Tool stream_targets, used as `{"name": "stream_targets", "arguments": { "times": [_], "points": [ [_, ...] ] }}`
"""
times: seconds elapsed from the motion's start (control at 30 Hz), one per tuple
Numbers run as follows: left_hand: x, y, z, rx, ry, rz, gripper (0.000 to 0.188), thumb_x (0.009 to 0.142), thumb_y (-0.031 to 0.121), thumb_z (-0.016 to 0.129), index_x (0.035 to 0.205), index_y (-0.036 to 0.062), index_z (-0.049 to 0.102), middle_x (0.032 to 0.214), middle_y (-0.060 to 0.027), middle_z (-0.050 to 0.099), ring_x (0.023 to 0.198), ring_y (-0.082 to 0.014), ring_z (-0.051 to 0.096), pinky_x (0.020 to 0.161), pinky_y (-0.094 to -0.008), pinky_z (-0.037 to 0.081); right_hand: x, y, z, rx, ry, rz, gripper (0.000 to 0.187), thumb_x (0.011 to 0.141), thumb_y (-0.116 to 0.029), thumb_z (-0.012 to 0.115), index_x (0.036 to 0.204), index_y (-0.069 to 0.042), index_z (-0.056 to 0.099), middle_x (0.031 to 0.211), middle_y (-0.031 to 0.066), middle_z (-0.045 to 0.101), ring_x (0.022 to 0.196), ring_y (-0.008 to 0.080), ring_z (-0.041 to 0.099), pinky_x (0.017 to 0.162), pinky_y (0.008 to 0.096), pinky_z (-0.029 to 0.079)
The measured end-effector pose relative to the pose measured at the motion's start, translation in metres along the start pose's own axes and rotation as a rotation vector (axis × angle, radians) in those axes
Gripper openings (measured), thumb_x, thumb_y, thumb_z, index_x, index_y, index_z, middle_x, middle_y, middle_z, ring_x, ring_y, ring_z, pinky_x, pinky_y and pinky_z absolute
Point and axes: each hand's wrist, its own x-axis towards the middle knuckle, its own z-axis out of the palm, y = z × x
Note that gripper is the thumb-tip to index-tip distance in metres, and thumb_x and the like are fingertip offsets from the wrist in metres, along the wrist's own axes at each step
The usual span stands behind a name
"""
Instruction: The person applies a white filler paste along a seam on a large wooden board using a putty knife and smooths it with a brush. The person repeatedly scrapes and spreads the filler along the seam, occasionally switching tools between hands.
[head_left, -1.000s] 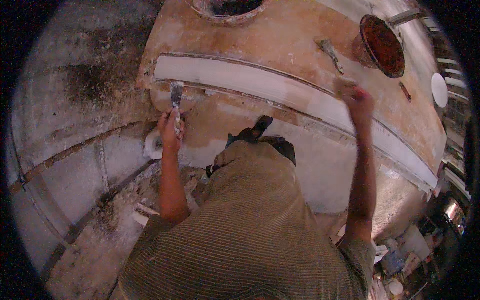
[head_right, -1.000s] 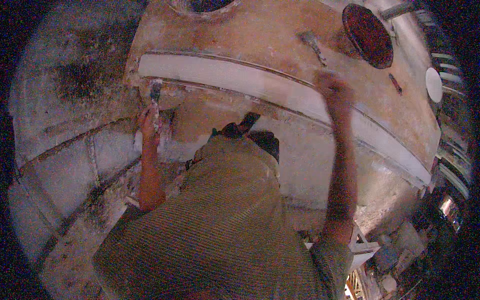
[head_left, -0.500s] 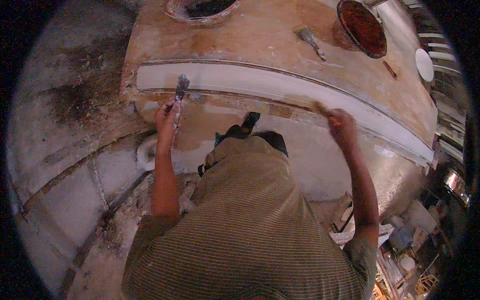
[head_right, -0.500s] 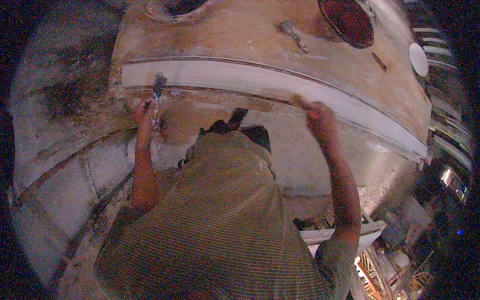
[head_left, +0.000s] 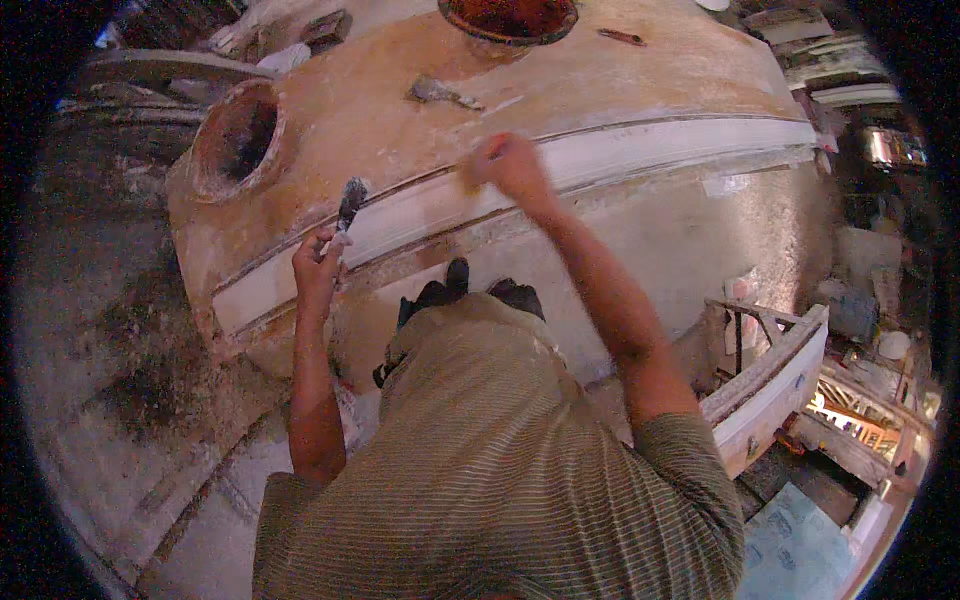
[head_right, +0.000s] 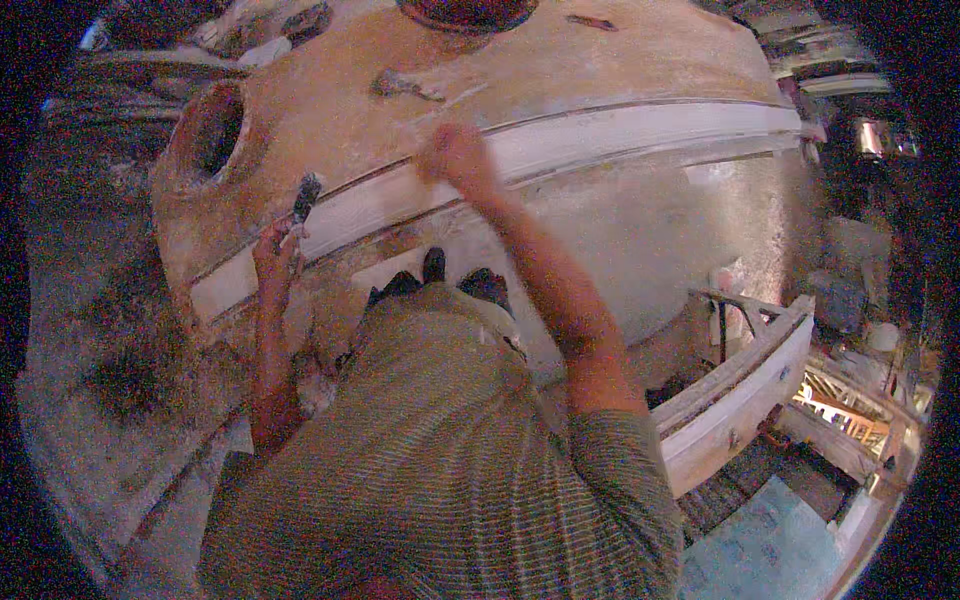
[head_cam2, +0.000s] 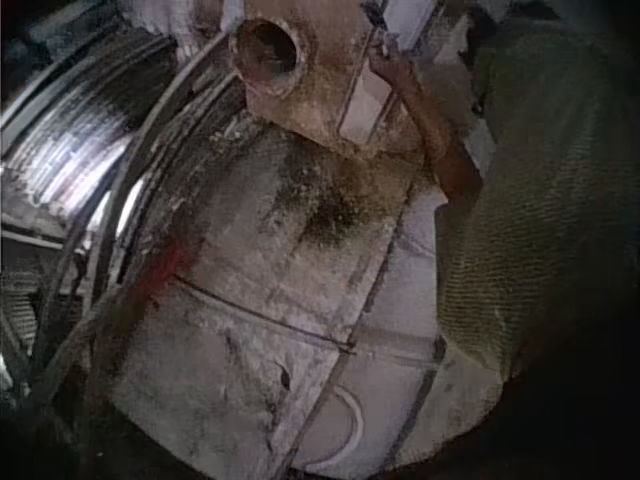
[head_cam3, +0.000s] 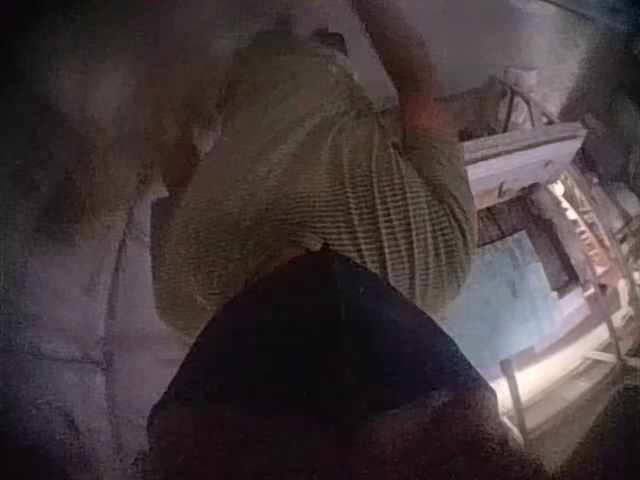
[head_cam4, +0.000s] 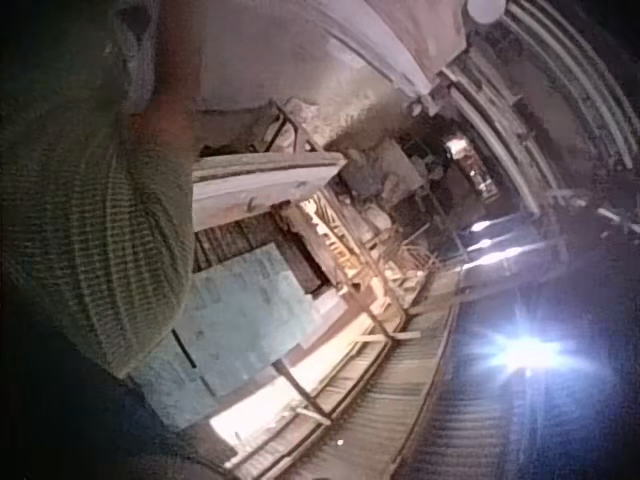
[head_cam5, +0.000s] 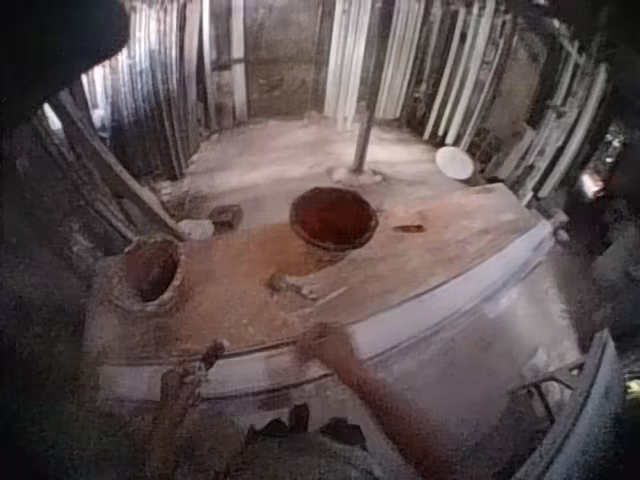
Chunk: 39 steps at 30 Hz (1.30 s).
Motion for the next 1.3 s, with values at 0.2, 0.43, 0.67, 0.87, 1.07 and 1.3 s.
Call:
{"name": "stream_targets", "arguments": {
  "times": [0.2, 0.43, 0.67, 0.87, 1.07, 1.3],
  "points": [
    [0.033, -0.042, 0.053, 0.062, -0.224, 0.202, 0.013, 0.089, 0.009, 0.066, 0.101, 0.0062, 0.063, 0.088, -0.0002, 0.067, 0.058, -0.0028, 0.049, 0.049, -0.0229, 0.040, 0.025, 0.086, -0.240, -0.783, 0.385, 0.199, 0.021, 0.085, -0.028, 0.065, 0.092, -0.008, 0.071, 0.088, 0.0141, 0.071, 0.080, 0.0320, 0.069, 0.072, 0.0452, 0.053],
    [0.032, -0.034, 0.126, 0.463, -0.500, 0.271, 0.022, 0.086, 0.011, 0.069, 0.105, 0.0023, 0.062, 0.090, -0.0079, 0.069, 0.078, -0.0175, 0.063, 0.071, -0.0332, 0.051, -0.101, 0.046, -0.112, -0.302, -0.223, -0.344, 0.020, 0.092, -0.022, 0.058, 0.096, -0.007, 0.070, 0.091, 0.0171, 0.070, 0.086, 0.0363, 0.066, 0.077, 0.0454, 0.052],
    [0.038, -0.013, 0.191, 0.716, -0.611, 0.290, 0.025, 0.087, 0.017, 0.069, 0.109, 0.0063, 0.061, 0.100, -0.0138, 0.067, 0.096, -0.0260, 0.064, 0.088, -0.0381, 0.049, -0.107, 0.176, -0.301, -0.352, 0.311, 0.358, 0.027, 0.095, -0.028, 0.054, 0.102, -0.010, 0.072, 0.079, 0.0195, 0.068, 0.071, 0.0313, 0.067, 0.063, 0.0453, 0.049],
    [0.035, 0.008, 0.351, 0.697, -0.567, 0.257, 0.035, 0.089, 0.028, 0.063, 0.111, 0.0015, 0.060, 0.109, -0.0198, 0.066, 0.105, -0.0328, 0.062, 0.091, -0.0409, 0.048, -0.141, 0.216, -0.378, -0.231, 0.713, 0.288, 0.016, 0.085, -0.008, 0.070, 0.096, 0.002, 0.072, 0.086, 0.0023, 0.071, 0.080, 0.0081, 0.063, 0.076, 0.0240, 0.049],
    [0.048, 0.031, 0.419, 0.679, -0.607, 0.317, 0.033, 0.087, 0.025, 0.065, 0.107, -0.0005, 0.060, 0.105, -0.0245, 0.065, 0.102, -0.0380, 0.063, 0.089, -0.0450, 0.048, -0.151, 0.198, -0.276, 0.146, 0.261, 0.369, 0.018, 0.084, -0.011, 0.071, 0.095, 0.003, 0.073, 0.089, 0.0036, 0.073, 0.081, 0.0078, 0.064, 0.077, 0.0247, 0.050],
    [0.037, 0.011, 0.344, 0.726, -0.596, 0.261, 0.034, 0.089, 0.032, 0.063, 0.103, 0.0011, 0.061, 0.104, -0.0240, 0.065, 0.101, -0.0359, 0.062, 0.088, -0.0439, 0.047, -0.173, 0.148, -0.216, 0.416, 0.306, 0.490, 0.015, 0.085, -0.012, 0.072, 0.093, 0.000, 0.072, 0.085, 0.0043, 0.073, 0.076, 0.0072, 0.063, 0.072, 0.0252, 0.051]
  ]
}}
